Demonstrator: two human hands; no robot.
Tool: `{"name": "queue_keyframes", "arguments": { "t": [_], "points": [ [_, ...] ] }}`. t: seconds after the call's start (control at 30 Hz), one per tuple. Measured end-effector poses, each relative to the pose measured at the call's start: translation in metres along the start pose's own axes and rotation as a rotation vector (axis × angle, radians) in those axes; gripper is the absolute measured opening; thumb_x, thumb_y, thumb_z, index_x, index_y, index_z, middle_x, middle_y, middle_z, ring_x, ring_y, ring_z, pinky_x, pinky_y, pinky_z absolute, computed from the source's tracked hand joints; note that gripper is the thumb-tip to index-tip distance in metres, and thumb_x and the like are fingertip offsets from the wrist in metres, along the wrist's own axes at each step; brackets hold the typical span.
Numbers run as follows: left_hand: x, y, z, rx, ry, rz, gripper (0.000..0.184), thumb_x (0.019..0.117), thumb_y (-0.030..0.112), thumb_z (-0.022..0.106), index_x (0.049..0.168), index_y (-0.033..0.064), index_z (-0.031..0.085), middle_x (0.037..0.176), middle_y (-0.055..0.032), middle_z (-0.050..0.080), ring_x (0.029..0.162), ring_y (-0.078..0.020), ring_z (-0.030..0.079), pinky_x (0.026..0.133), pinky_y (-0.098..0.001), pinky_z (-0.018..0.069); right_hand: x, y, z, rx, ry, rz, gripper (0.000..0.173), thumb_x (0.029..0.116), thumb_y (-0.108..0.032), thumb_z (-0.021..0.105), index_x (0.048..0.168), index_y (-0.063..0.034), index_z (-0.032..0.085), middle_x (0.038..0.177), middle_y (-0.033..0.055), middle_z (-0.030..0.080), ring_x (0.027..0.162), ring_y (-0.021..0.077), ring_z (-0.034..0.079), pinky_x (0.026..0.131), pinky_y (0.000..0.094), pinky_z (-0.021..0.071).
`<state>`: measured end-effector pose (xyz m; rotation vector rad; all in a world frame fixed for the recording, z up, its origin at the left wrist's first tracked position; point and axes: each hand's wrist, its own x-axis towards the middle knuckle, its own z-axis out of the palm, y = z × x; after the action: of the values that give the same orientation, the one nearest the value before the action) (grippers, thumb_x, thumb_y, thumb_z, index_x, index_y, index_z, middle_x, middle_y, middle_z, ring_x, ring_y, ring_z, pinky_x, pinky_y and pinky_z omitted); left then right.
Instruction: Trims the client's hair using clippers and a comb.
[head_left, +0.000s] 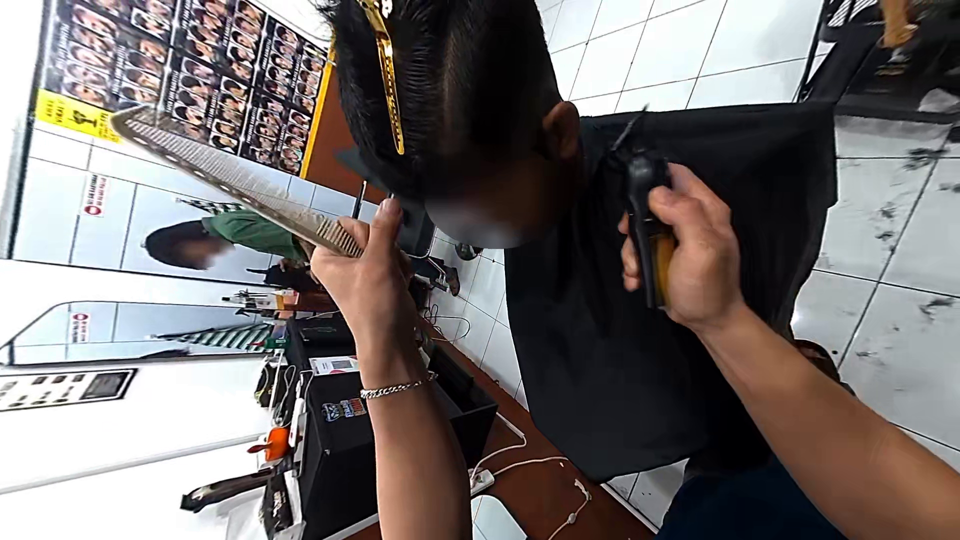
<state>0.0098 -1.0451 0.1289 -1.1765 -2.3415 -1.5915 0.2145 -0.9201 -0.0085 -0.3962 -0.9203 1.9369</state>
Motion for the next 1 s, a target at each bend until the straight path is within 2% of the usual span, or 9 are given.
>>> {"name": "queue_keyframes", "arguments": {
  "t": [0.03, 0.1, 0.17, 0.2, 0.27, 0.37, 0.5, 0.87, 1.0],
  "points": [
    [0.002, 0.001, 0.002, -0.001, -0.011, 0.009, 0.035, 0.0945, 0.019, 0.074, 0.076, 0.0257, 0.044, 0.061, 0.0126, 0.051, 0.049, -0.0002, 0.05, 0.05, -0.0176, 0.0484, 0.003, 0.003, 0.004, -0.027, -0.01, -0.017, 0.023, 0.1017, -0.016, 0.044, 0.122, -0.0063, 0.049, 0.088, 0.0005, 0.06, 0.053, 0.0081, 0.059, 0.045, 0.0267, 0.0565],
    [0.005, 0.003, 0.001, 0.001, -0.066, 0.018, 0.026, 0.0919, 0.017, 0.078, 0.084, 0.024, 0.054, 0.081, 0.0107, 0.066, 0.072, -0.0029, 0.066, 0.067, -0.0227, 0.0595, 0.008, 0.006, 0.013, -0.096, -0.034, -0.034, 0.031, 0.0949, -0.01, 0.055, 0.122, -0.006, 0.042, 0.095, 0.0037, 0.061, 0.058, 0.0101, 0.063, 0.047, 0.0272, 0.0579],
    [0.005, 0.005, 0.0, -0.014, -0.114, 0.009, 0.025, 0.0886, 0.012, 0.079, 0.1, 0.0191, 0.058, 0.102, 0.0066, 0.072, 0.094, -0.0084, 0.073, 0.084, -0.0308, 0.0631, 0.009, 0.01, 0.018, -0.22, -0.059, -0.041, 0.033, 0.0979, -0.016, 0.052, 0.129, -0.0046, 0.046, 0.094, 0.003, 0.062, 0.061, 0.0085, 0.063, 0.052, 0.0264, 0.0578],
    [0.005, 0.005, 0.001, -0.015, -0.133, 0.012, 0.029, 0.0872, 0.01, 0.08, 0.106, 0.0171, 0.058, 0.107, 0.0051, 0.073, 0.098, -0.01, 0.073, 0.087, -0.0321, 0.063, 0.01, 0.01, 0.02, -0.278, -0.072, -0.05, 0.035, 0.1002, -0.019, 0.05, 0.132, -0.0031, 0.05, 0.093, 0.003, 0.063, 0.063, 0.0083, 0.064, 0.055, 0.027, 0.0587],
    [0.005, 0.003, 0.002, -0.012, -0.154, 0.049, 0.034, 0.0839, 0.007, 0.082, 0.108, 0.0143, 0.06, 0.107, 0.0031, 0.074, 0.098, -0.0112, 0.073, 0.086, -0.0309, 0.0628, 0.012, 0.012, 0.023, -0.386, -0.092, -0.099, 0.038, 0.1009, -0.02, 0.053, 0.133, 0.0001, 0.055, 0.097, 0.0055, 0.067, 0.071, 0.0089, 0.068, 0.063, 0.0286, 0.0619],
    [0.008, 0.0, 0.003, -0.005, -0.175, 0.089, 0.033, 0.0831, 0.005, 0.082, 0.097, 0.0168, 0.055, 0.105, 0.0032, 0.074, 0.096, -0.0101, 0.073, 0.084, -0.0296, 0.0622, 0.016, 0.016, 0.027, -0.53, -0.058, -0.212, 0.038, 0.0944, -0.023, 0.068, 0.124, 0.0001, 0.062, 0.101, 0.007, 0.074, 0.084, 0.007, 0.072, 0.073, 0.0239, 0.0608],
    [0.012, 0.003, 0.01, 0.065, -0.19, 0.093, 0.033, 0.0858, 0.006, 0.08, 0.091, 0.0213, 0.051, 0.097, 0.0101, 0.072, 0.09, -0.0021, 0.07, 0.081, -0.0226, 0.0606, 0.021, 0.018, 0.032, -0.621, -0.028, -0.294, 0.041, 0.0903, -0.024, 0.074, 0.121, 0.0016, 0.063, 0.098, 0.0093, 0.073, 0.085, 0.0089, 0.072, 0.076, 0.0234, 0.0595],
    [0.012, 0.004, 0.011, 0.064, -0.195, 0.094, 0.031, 0.0869, 0.004, 0.077, 0.088, 0.0218, 0.052, 0.094, 0.0109, 0.071, 0.085, -0.0007, 0.069, 0.077, -0.0203, 0.0599, 0.027, 0.025, 0.036, -0.683, 0.007, -0.423, 0.04, 0.0883, -0.022, 0.077, 0.118, 0.0026, 0.064, 0.103, 0.0135, 0.073, 0.093, 0.0146, 0.073, 0.08, 0.0262, 0.061],
    [0.012, 0.003, 0.01, 0.064, -0.205, 0.097, 0.031, 0.0867, 0.004, 0.078, 0.09, 0.0218, 0.053, 0.095, 0.0105, 0.071, 0.087, -0.0016, 0.07, 0.078, -0.0217, 0.0607, 0.03, 0.028, 0.036, -0.703, -0.007, -0.443, 0.039, 0.0877, -0.021, 0.078, 0.116, 0.0024, 0.065, 0.102, 0.0134, 0.073, 0.092, 0.0146, 0.074, 0.08, 0.0258, 0.0611]
  ]
}}
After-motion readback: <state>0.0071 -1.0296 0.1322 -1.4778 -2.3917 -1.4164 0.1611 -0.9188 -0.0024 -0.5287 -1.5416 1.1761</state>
